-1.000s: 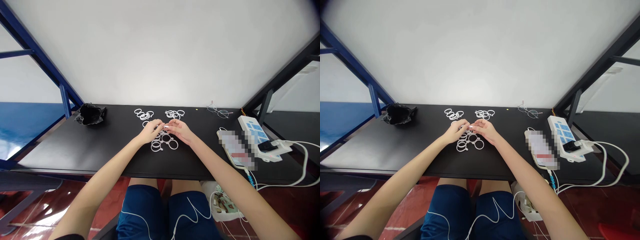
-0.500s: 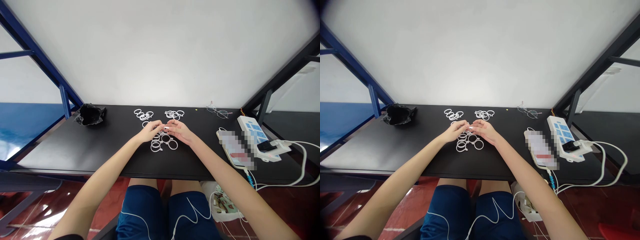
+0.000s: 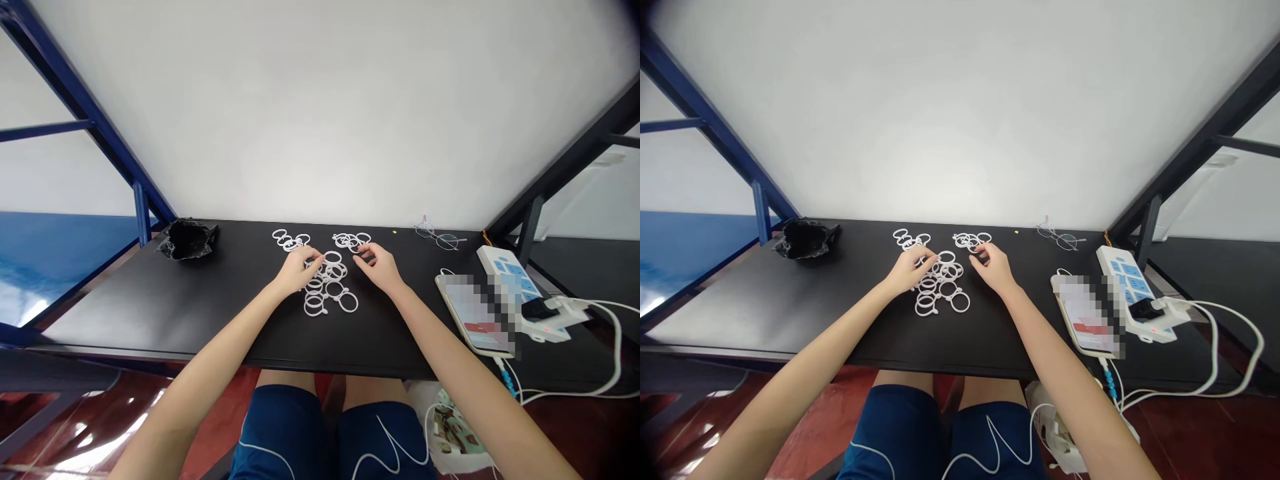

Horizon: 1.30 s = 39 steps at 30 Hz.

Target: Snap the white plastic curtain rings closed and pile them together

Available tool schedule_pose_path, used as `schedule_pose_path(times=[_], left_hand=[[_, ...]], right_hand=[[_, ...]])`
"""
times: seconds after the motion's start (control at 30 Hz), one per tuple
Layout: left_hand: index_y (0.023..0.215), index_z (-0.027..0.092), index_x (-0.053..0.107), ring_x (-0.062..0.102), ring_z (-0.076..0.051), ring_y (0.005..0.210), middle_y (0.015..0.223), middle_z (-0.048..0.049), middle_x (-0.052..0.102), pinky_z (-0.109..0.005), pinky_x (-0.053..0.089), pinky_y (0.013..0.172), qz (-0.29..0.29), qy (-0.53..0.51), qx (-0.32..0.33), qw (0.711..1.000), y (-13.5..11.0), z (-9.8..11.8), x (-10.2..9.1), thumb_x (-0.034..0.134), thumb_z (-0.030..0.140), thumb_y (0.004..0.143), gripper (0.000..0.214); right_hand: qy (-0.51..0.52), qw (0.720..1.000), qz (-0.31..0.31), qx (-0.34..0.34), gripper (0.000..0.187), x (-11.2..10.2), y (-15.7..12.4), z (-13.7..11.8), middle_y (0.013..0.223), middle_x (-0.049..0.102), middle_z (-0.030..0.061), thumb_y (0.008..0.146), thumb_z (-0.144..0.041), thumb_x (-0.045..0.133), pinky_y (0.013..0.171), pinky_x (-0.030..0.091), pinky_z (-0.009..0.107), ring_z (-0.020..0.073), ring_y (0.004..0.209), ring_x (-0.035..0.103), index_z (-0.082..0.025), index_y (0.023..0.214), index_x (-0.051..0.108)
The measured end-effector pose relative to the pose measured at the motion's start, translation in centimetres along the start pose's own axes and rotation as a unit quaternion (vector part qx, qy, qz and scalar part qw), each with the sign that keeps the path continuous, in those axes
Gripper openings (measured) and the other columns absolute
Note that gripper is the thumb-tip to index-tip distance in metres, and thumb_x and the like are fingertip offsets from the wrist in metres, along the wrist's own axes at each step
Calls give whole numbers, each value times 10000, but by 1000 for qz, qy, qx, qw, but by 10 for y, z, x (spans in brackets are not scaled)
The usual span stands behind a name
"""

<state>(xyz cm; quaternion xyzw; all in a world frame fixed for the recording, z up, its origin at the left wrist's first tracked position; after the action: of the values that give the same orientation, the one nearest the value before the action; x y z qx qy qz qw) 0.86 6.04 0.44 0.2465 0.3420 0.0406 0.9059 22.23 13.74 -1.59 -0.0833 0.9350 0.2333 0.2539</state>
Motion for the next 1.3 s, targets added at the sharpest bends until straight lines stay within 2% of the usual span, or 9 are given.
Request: schedule_pose_path(times=[0.07, 0.2, 0.37, 0.5, 0.63, 0.8, 1.0, 1.17, 1.3], left_hand=[[777, 178, 633, 576, -181, 790, 791, -48, 640, -333, 443, 784, -1, 13, 13, 1000, -1, -2, 2, 492, 352, 911, 260], [820, 187, 663, 589, -203, 891, 895, -68, 660, -362, 451, 856, -27, 18, 12, 999, -2, -3, 6, 520, 359, 891, 234], [816, 204, 678, 597, -217, 946, 958, -63, 665, -390, 438, 931, -46, 4, 10, 999, -3, -1, 8, 601, 395, 836, 206], [918, 186, 631, 617, -193, 953, 977, -70, 668, -352, 463, 914, 43, -97, -63, 992, 2, -21, 1, 547, 345, 857, 189], [969, 155, 589, 642, -172, 963, 1012, -92, 674, -342, 474, 929, 127, -237, -168, 948, 6, -46, -6, 528, 293, 838, 200], [929, 152, 594, 659, -168, 921, 949, -75, 694, -348, 484, 923, 167, -264, -236, 920, 4, -56, -15, 531, 233, 779, 182], [868, 175, 628, 668, -170, 891, 894, -47, 716, -343, 493, 894, 90, -182, -255, 945, 3, -67, -12, 506, 201, 758, 166], [865, 170, 615, 676, -171, 832, 887, -61, 715, -278, 527, 709, 62, -181, -274, 942, 2, -61, -8, 512, 189, 764, 146], [874, 159, 601, 674, -164, 759, 864, -68, 698, -225, 501, 562, 57, -200, -283, 936, 1, -55, -6, 529, 201, 768, 135]], right_hand=[[-56, 998, -30, -24, 264, 0, 0, 1, 976, 677, 68, 762, -407, 646, 640, 491, 321, 153, 651, 587, -206, 932, 638], [-107, 991, -77, 1, 299, 3, -1, -1, 694, 638, 15, 771, -398, 637, 641, 464, 329, 165, 577, 559, -205, 998, 662], [-71, 996, -57, -15, 170, 2, -1, 1, 887, 677, 51, 731, -292, 660, 673, 481, 331, 154, 620, 561, -205, 876, 646], [-107, 990, -82, -29, 80, 1, -1, 2, 771, 635, 48, 761, -273, 616, 638, 452, 322, 168, 633, 548, -198, 760, 644], [-105, 991, -82, -18, 109, 0, -2, 0, 757, 631, 49, 791, -274, 576, 635, 445, 330, 165, 624, 543, -195, 730, 621], [106, 991, -13, 76, 208, 1, -1, 7, 850, 696, 67, 783, -373, 609, 565, 496, 307, 167, 642, 621, -204, 842, 503], [246, 962, 15, 120, 552, 1, 0, 6, 810, 716, 45, 680, -417, 741, 583, 566, 311, 212, 722, 702, -206, 1122, 486], [252, 958, 7, 136, 414, 3, -2, 3, 836, 719, 82, 691, -488, 735, 548, 561, 294, 201, 682, 699, -175, 939, 626], [224, 967, 12, 122, 411, 4, -2, 5, 723, 685, 65, 695, -525, 731, 477, 516, 274, 175, 602, 649, -161, 878, 676]])
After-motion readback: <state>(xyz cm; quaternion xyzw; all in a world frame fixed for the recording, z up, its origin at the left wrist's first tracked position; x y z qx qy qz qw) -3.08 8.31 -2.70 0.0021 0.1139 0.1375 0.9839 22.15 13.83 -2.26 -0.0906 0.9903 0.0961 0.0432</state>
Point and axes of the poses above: each hand's wrist, its own y-axis towards the middle knuckle, its own x-axis out of the palm, z = x × y, the point moved 4 cm from there along y, towards the middle knuckle
